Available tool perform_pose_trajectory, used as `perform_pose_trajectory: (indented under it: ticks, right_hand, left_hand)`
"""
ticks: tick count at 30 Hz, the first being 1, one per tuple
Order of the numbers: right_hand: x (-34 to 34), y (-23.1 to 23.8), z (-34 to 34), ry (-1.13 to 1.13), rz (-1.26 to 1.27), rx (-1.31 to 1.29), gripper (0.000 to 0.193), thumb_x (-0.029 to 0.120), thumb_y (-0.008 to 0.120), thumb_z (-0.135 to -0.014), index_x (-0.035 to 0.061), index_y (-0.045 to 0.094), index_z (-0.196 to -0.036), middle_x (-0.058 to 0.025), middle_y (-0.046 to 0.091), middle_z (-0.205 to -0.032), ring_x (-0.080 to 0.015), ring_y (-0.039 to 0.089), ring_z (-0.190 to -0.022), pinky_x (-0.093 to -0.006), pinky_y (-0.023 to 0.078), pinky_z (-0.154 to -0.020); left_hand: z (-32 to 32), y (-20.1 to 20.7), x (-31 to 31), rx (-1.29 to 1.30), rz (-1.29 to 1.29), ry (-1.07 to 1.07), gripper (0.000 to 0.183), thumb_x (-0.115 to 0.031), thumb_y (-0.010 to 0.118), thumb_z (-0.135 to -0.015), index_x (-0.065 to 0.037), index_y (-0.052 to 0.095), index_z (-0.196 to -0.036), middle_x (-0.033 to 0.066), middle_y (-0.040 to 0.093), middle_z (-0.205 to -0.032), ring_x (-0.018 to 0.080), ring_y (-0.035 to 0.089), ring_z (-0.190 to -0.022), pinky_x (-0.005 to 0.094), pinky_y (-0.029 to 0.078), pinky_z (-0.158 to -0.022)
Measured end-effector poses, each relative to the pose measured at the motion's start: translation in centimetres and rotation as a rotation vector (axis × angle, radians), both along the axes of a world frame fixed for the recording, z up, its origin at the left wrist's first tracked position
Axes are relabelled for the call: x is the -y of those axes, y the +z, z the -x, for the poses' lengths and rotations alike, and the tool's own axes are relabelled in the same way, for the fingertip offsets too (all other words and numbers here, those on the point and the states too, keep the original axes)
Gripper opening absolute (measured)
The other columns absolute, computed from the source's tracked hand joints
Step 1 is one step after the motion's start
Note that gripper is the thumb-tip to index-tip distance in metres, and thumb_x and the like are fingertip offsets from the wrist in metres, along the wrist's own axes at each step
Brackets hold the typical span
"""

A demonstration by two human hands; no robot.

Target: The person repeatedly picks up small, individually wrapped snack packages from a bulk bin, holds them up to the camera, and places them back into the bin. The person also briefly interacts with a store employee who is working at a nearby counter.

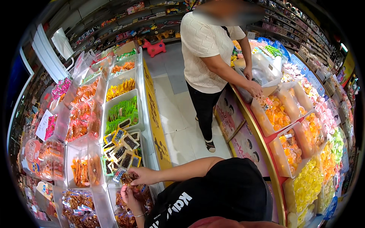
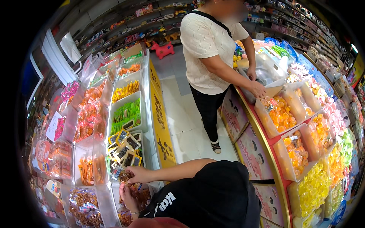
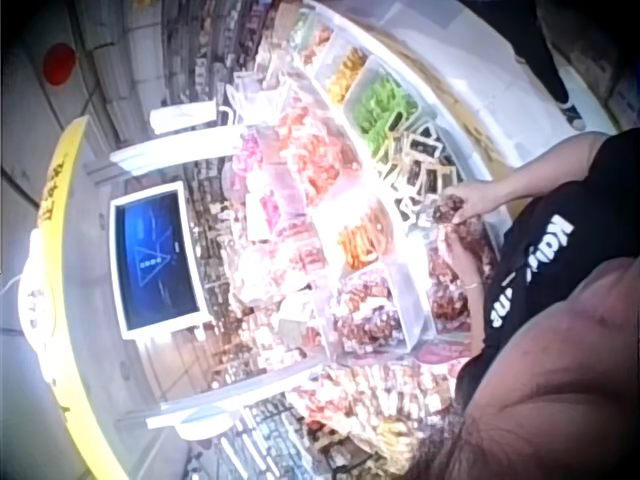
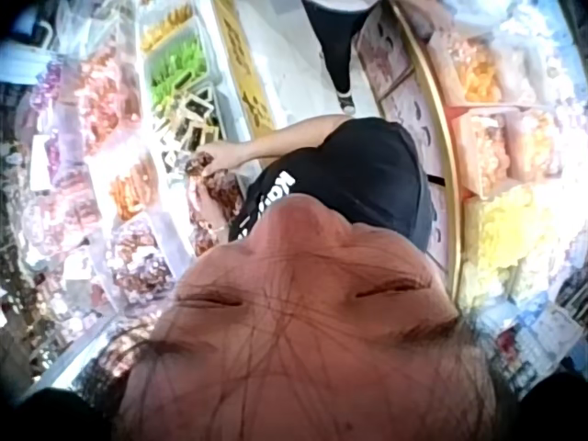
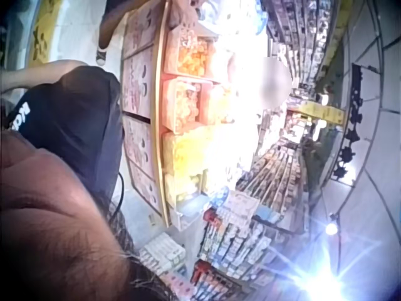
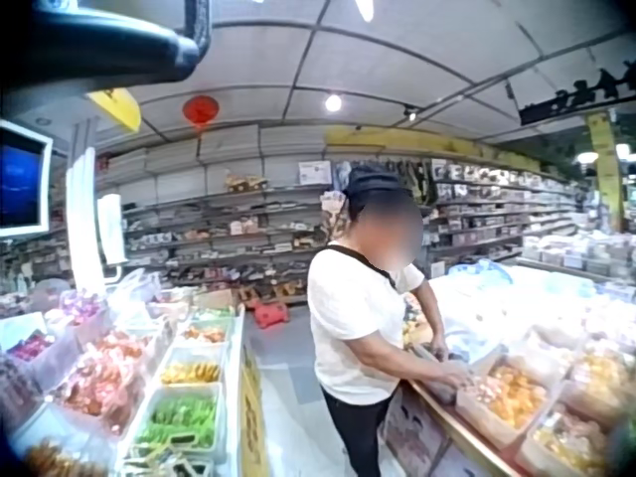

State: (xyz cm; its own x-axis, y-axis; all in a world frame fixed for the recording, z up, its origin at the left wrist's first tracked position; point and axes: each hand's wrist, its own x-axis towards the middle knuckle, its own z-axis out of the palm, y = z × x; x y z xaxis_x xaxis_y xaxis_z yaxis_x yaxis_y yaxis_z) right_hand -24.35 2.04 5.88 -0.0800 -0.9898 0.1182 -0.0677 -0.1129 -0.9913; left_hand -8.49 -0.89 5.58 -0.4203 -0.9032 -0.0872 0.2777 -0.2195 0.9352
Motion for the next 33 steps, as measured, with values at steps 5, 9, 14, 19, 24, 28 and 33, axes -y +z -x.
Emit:
perform_pose_trajectory:
  ticks: [5, 9, 14, 19, 24, 28, 33]
  right_hand:
    - [-0.2, 0.1, 0.0, -0.021, -0.003, -0.065, 0.05, 0.023, 0.065, -0.072, -0.0001, 0.042, -0.11, -0.0153, 0.055, -0.096, -0.0218, 0.054, -0.087, -0.0313, 0.043, -0.076]
    - [-0.4, 0.9, 0.1, 0.005, -0.043, -0.064, 0.051, 0.024, 0.065, -0.072, 0.0, 0.042, -0.11, -0.0163, 0.055, -0.099, -0.0236, 0.054, -0.089, -0.032, 0.042, -0.077]
    - [-0.2, 0.7, 0.0, 0.006, -0.023, -0.058, 0.052, 0.025, 0.065, -0.072, 0.0001, 0.041, -0.111, -0.0163, 0.055, -0.099, -0.0238, 0.054, -0.09, -0.0319, 0.042, -0.078]
    - [-0.2, 0.7, 0.0, -0.015, 0.0, -0.09, 0.053, 0.026, 0.065, -0.072, 0.0001, 0.041, -0.112, -0.0167, 0.055, -0.099, -0.025, 0.054, -0.091, -0.032, 0.042, -0.079]
    - [0.0, 0.8, 0.2, -0.015, -0.038, -0.107, 0.053, 0.026, 0.065, -0.072, -0.0004, 0.042, -0.111, -0.0177, 0.054, -0.101, -0.0263, 0.054, -0.094, -0.0325, 0.042, -0.08]
    - [0.1, 0.8, 0.2, -0.038, -0.022, -0.138, 0.053, 0.025, 0.063, -0.073, 0.0006, 0.039, -0.114, -0.0184, 0.053, -0.105, -0.0282, 0.053, -0.098, -0.0334, 0.041, -0.083]
    - [0.3, 0.8, -0.2, -0.006, -0.041, -0.216, 0.052, 0.024, 0.061, -0.074, 0.0025, 0.038, -0.115, -0.0178, 0.053, -0.105, -0.0292, 0.053, -0.097, -0.0342, 0.041, -0.082]
  left_hand:
    - [-0.4, -0.6, 0.1, 0.01, 0.02, 0.007, 0.017, -0.009, 0.045, -0.086, -0.007, 0.042, -0.103, 0.0037, 0.052, -0.075, 0.0076, 0.045, -0.061, 0.0172, 0.037, -0.051]
    - [-0.7, -1.1, 0.4, -0.007, 0.013, -0.023, 0.017, -0.01, 0.046, -0.086, -0.007, 0.042, -0.103, 0.0035, 0.052, -0.075, 0.0073, 0.045, -0.06, 0.0168, 0.036, -0.05]
    - [-0.1, 0.5, -0.3, 0.011, -0.005, 0.001, 0.017, -0.01, 0.046, -0.086, -0.007, 0.043, -0.102, 0.0028, 0.052, -0.074, 0.0067, 0.045, -0.058, 0.0163, 0.036, -0.049]
    - [-0.7, -0.9, 0.5, -0.011, 0.02, -0.011, 0.019, -0.008, 0.046, -0.085, -0.007, 0.043, -0.104, 0.0017, 0.051, -0.074, 0.0062, 0.045, -0.058, 0.0158, 0.036, -0.049]
    - [0.6, 0.9, -0.7, 0.01, 0.071, 0.165, 0.027, -0.004, 0.045, -0.084, -0.006, 0.041, -0.111, 0.0021, 0.05, -0.083, 0.0054, 0.044, -0.058, 0.015, 0.035, -0.05]
    - [0.1, 2.0, -1.0, 0.069, 0.017, 0.097, 0.033, -0.002, 0.044, -0.083, -0.005, 0.039, -0.115, 0.0024, 0.048, -0.096, 0.0041, 0.043, -0.059, 0.0144, 0.034, -0.049]
    - [-0.7, 0.2, -0.2, 0.151, 0.059, 0.092, 0.038, -0.001, 0.043, -0.083, -0.006, 0.036, -0.12, 0.0019, 0.045, -0.104, 0.0029, 0.041, -0.058, 0.014, 0.032, -0.045]
